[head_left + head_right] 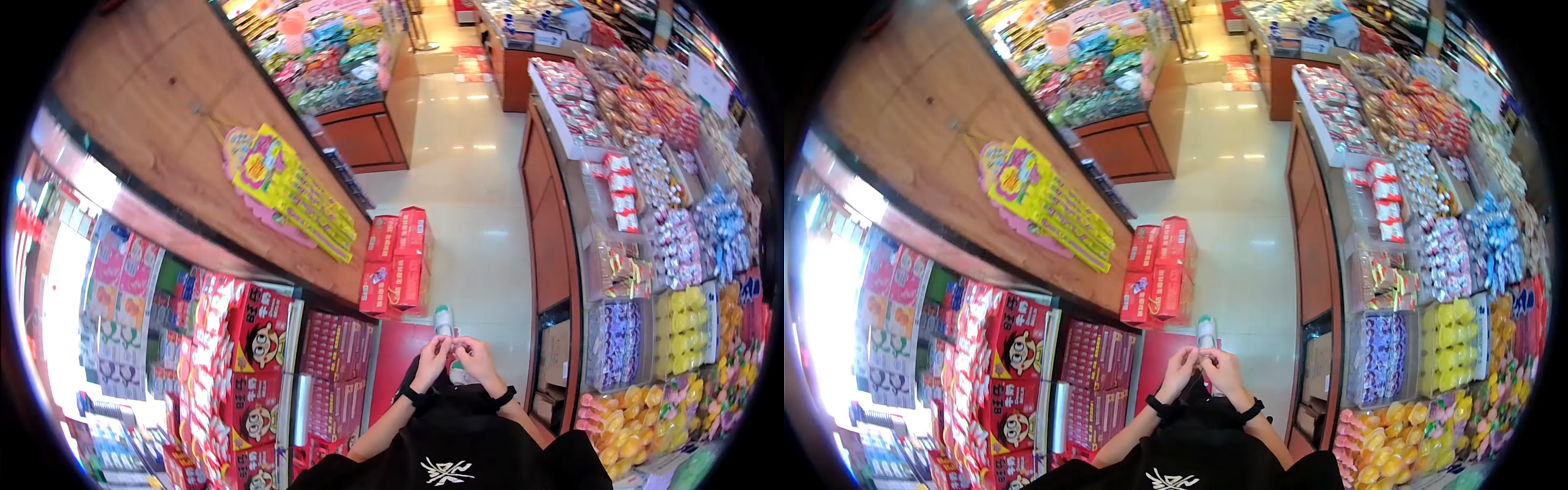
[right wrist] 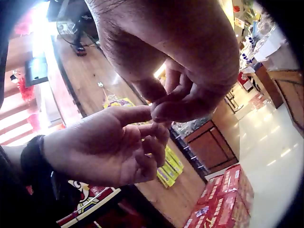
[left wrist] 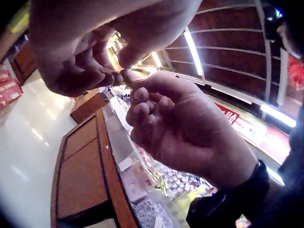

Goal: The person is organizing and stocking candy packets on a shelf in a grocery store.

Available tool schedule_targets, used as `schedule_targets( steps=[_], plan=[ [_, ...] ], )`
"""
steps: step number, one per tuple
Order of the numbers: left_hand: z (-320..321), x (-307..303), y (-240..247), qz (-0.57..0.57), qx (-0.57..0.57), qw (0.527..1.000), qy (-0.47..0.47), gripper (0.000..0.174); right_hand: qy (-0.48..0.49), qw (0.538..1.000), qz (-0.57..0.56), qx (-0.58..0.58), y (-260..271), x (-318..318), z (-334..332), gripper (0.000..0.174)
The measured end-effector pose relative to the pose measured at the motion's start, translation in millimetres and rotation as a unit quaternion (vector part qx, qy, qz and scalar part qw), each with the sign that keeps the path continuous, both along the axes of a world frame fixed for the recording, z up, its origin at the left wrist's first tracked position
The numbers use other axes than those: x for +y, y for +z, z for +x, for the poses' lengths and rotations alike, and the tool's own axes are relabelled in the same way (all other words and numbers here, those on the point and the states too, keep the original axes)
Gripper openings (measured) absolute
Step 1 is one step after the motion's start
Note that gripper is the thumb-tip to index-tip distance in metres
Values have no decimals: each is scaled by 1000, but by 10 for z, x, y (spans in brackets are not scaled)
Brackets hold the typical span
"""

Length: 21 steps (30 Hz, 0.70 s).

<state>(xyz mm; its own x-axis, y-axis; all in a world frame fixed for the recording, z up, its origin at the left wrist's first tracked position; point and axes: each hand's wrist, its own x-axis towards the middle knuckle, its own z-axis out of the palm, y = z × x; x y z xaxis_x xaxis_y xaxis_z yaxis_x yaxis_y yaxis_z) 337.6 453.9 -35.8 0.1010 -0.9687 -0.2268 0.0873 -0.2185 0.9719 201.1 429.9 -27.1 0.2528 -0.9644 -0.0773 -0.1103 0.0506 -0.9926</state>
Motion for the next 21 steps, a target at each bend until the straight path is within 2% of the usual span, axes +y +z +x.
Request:
schedule_targets(
  steps=[2,3,5,7,9,13,16,21],
  plan=[
    [-75,-244,-55,-11,21,1000,-6,22,-34,999,7,-15,92,-127,-109,19],
    [-114,-371,-63,-13,21,999,-22,22,-43,999,-1,14,111,-206,-175,19],
    [-172,-624,-76,30,-14,996,-80,22,-64,997,-9,41,80,-376,-292,18],
    [-276,-920,-149,2,-29,995,-101,23,-104,994,-7,37,35,-570,-373,17],
    [-384,-1167,-199,-8,23,989,-143,23,-118,992,-9,48,24,-790,-458,17],
    [-391,-1748,-188,-9,4,982,-191,24,-138,984,-30,110,93,-1312,-471,17],
    [-338,-2164,-162,-9,-29,988,-152,26,-138,983,-3,119,144,-1673,-401,17],
    [-270,-2857,-143,-31,-23,987,-153,27,-147,983,-15,112,217,-2269,-300,19]
  ],
)
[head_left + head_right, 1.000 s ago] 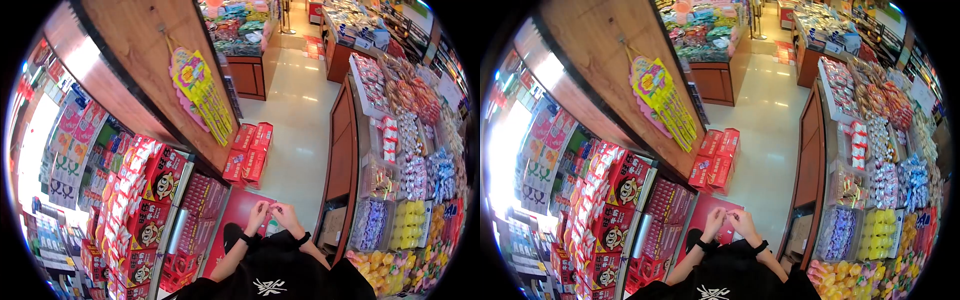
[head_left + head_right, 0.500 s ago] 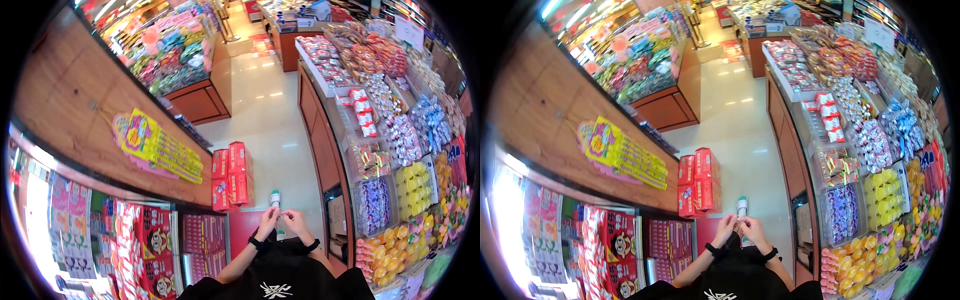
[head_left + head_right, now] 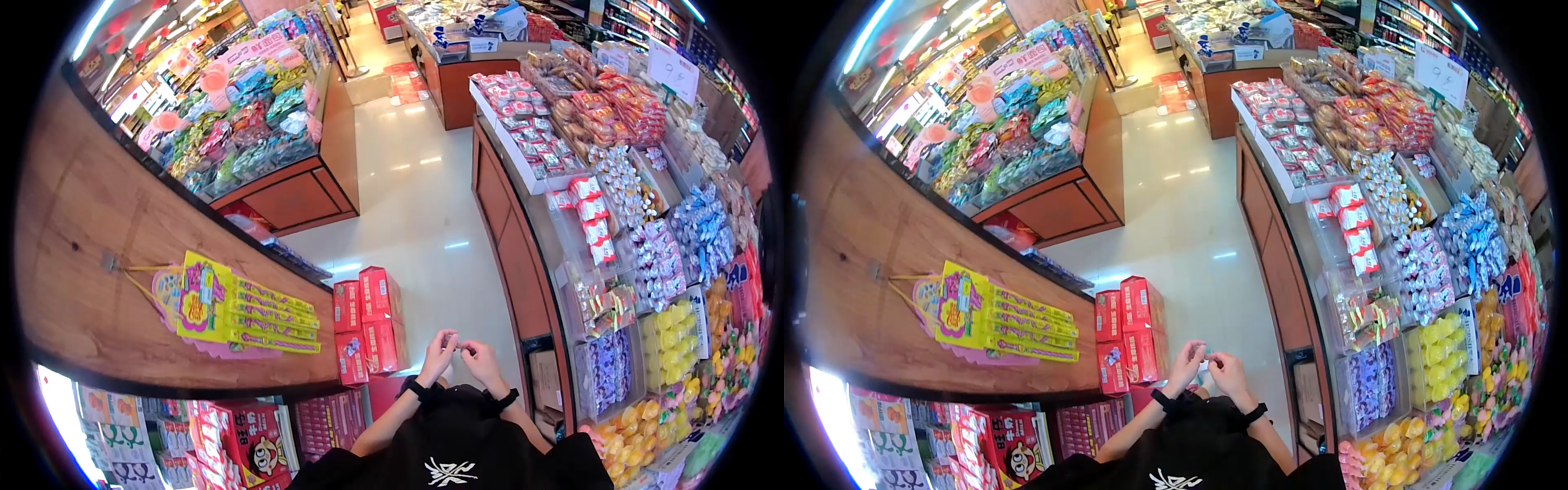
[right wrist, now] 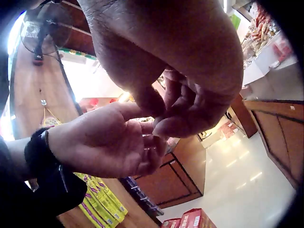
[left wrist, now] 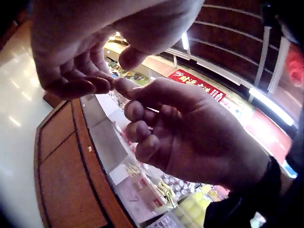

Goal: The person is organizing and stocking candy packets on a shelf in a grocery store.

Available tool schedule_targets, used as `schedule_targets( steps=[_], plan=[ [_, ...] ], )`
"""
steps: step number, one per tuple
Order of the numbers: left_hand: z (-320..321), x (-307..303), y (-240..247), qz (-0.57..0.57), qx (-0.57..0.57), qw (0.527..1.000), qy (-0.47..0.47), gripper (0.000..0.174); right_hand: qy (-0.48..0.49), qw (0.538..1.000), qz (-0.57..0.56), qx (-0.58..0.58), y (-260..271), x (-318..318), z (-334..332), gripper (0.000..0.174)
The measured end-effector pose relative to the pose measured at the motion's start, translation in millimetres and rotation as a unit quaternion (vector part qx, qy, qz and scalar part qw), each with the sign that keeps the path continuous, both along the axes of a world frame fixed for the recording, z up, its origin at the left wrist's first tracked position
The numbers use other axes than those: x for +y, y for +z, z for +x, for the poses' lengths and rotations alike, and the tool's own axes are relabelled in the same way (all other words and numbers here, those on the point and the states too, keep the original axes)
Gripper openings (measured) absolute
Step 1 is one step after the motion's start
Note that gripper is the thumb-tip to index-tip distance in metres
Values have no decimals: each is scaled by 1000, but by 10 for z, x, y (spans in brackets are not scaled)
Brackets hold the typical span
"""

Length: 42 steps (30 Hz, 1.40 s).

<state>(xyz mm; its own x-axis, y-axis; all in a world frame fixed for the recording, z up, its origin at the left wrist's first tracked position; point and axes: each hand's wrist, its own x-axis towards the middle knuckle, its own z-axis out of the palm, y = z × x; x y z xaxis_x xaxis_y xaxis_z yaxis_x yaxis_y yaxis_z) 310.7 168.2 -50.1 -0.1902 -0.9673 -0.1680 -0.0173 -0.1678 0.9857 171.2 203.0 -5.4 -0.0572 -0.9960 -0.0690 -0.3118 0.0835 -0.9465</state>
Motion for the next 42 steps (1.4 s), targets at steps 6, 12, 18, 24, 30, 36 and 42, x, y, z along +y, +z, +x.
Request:
schedule_targets(
  steps=[6,12,18,24,30,36,42],
  plan=[
    [-53,-673,-109,-4,44,998,-34,26,-25,999,-8,27,-102,-584,6,18],
    [-374,-1188,-59,33,86,990,-107,21,-91,994,-30,52,-2,-968,-179,14],
    [-705,-1528,55,32,30,983,-177,22,-167,986,-4,16,19,-1060,-526,14],
    [-1076,-1773,107,34,3,968,-248,25,-274,962,-9,-4,-122,-1223,-856,15],
    [-1570,-2144,246,16,19,962,-273,23,-284,958,-37,-28,8,-1739,-1313,15],
    [-2067,-2714,396,5,14,963,-270,22,-253,964,-19,-77,335,-2301,-1819,18],
    [-2696,-3154,614,-27,19,959,-282,21,-282,942,-58,-174,513,-2687,-2394,17]
  ],
)
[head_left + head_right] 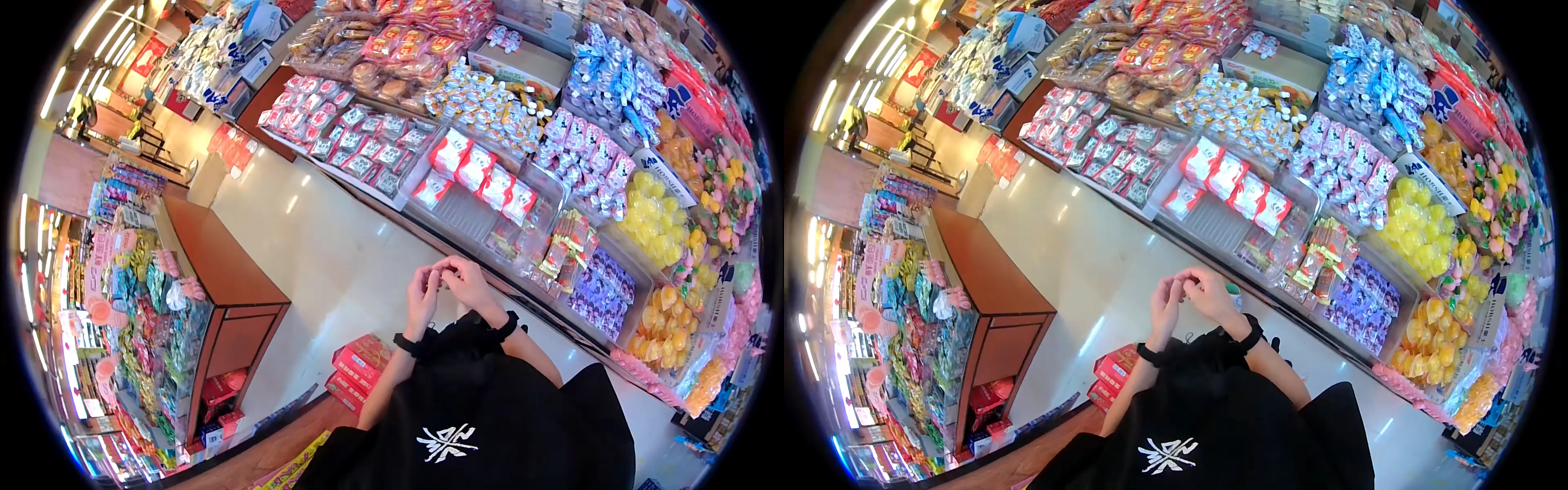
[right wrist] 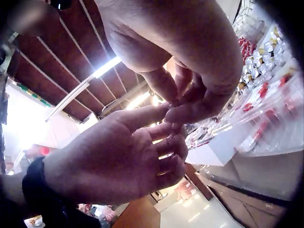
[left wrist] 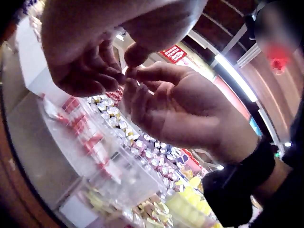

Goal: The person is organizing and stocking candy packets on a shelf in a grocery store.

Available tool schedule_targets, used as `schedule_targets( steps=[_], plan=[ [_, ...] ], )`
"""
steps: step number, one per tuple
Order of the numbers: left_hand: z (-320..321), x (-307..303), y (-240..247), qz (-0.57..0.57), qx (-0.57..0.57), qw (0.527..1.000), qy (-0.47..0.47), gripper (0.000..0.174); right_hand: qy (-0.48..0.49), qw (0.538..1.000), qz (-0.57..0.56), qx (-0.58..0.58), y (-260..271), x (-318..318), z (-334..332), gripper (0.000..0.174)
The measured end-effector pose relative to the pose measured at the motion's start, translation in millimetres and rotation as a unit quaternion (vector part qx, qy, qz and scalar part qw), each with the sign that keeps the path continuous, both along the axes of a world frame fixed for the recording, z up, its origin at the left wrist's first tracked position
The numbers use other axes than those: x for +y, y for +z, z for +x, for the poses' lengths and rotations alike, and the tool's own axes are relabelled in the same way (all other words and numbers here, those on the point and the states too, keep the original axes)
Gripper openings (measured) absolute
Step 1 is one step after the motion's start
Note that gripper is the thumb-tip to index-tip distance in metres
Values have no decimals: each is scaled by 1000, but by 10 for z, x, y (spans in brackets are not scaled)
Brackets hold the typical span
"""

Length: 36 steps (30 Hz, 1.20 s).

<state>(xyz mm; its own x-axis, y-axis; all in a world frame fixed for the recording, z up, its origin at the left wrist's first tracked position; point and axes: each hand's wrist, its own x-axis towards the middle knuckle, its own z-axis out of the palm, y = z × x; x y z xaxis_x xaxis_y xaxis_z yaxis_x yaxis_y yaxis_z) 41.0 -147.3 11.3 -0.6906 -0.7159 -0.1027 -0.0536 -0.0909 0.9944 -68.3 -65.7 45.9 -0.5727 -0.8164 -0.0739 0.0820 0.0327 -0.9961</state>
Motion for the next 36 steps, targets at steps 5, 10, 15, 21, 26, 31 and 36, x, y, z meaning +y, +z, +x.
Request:
schedule_targets(
  steps=[5,10,15,21,26,31,36],
  plan=[
    [-618,-382,288,-38,39,998,-37,22,-14,996,-76,-39,109,-270,-495,23],
    [-1183,-860,280,-69,67,991,-89,27,-39,995,-67,-62,172,-746,-1019,23],
    [-1607,-1266,254,-189,-89,973,-100,27,-133,986,-15,-104,-373,-1311,-1383,23],
    [-1870,-1669,-269,-147,-180,957,-174,40,-209,968,129,-56,-1399,-1694,-1616,20],
    [-2107,-1822,-178,-96,-218,931,-276,51,-160,948,239,-133,-2621,-1995,-1668,57],
    [-2317,-2092,-545,-40,-250,911,-327,65,-242,861,433,-108,-1168,-2000,-1488,73],
    [-2299,-2088,-153,-128,-344,876,-313,89,-441,846,150,-259,-1999,-2335,-1470,65]
  ],
)
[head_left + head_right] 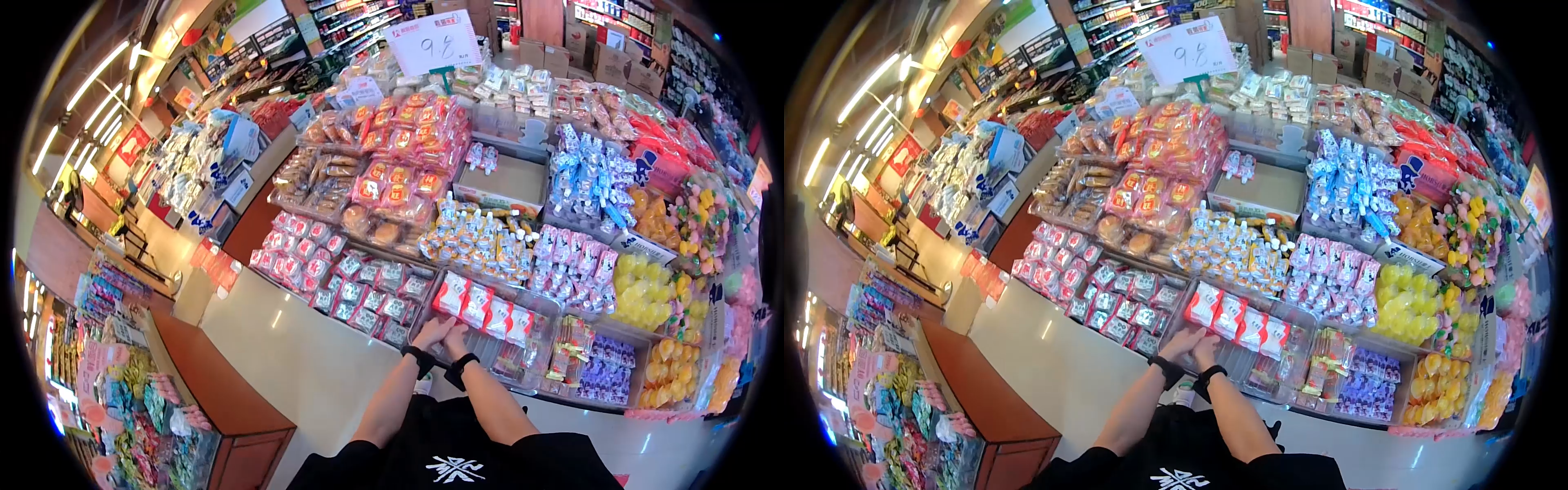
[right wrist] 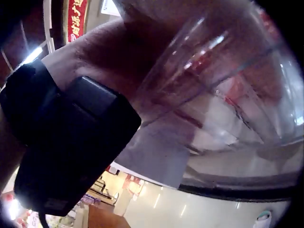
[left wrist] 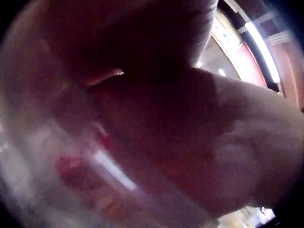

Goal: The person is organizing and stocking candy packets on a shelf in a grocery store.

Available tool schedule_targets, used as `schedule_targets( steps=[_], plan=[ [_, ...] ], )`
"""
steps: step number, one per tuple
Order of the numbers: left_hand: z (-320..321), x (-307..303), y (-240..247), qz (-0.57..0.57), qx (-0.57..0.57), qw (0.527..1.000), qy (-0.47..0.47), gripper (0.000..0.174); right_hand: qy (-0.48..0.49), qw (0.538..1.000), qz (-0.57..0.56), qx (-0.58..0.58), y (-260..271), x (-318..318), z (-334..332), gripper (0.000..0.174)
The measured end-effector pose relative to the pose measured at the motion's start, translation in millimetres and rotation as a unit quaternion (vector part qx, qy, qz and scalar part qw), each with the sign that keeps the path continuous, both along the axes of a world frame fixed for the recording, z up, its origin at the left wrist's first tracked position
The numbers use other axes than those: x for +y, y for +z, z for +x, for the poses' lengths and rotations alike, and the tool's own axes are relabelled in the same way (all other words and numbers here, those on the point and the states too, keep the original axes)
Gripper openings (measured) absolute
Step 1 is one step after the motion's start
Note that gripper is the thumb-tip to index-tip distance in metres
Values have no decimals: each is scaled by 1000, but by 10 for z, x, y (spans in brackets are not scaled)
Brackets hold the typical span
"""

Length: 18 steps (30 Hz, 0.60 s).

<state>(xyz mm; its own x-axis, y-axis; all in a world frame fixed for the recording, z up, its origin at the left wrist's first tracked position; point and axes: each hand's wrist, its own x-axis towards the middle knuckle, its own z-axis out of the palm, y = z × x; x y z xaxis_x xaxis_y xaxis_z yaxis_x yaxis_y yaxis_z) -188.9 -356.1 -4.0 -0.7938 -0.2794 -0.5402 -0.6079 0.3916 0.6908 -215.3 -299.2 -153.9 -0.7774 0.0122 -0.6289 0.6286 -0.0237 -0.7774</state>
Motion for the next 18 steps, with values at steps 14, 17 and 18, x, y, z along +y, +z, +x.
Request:
schedule_targets(
  steps=[14,17,18],
  plan=[
    [20,-149,-325,27,88,995,-44,59,125,972,-194,-40,781,378,33,29],
    [111,-208,-164,-8,153,986,-62,53,82,971,-212,-68,1281,471,144,14],
    [154,-222,-181,-9,190,979,-72,51,67,969,-224,-83,1335,524,181,14]
  ],
)
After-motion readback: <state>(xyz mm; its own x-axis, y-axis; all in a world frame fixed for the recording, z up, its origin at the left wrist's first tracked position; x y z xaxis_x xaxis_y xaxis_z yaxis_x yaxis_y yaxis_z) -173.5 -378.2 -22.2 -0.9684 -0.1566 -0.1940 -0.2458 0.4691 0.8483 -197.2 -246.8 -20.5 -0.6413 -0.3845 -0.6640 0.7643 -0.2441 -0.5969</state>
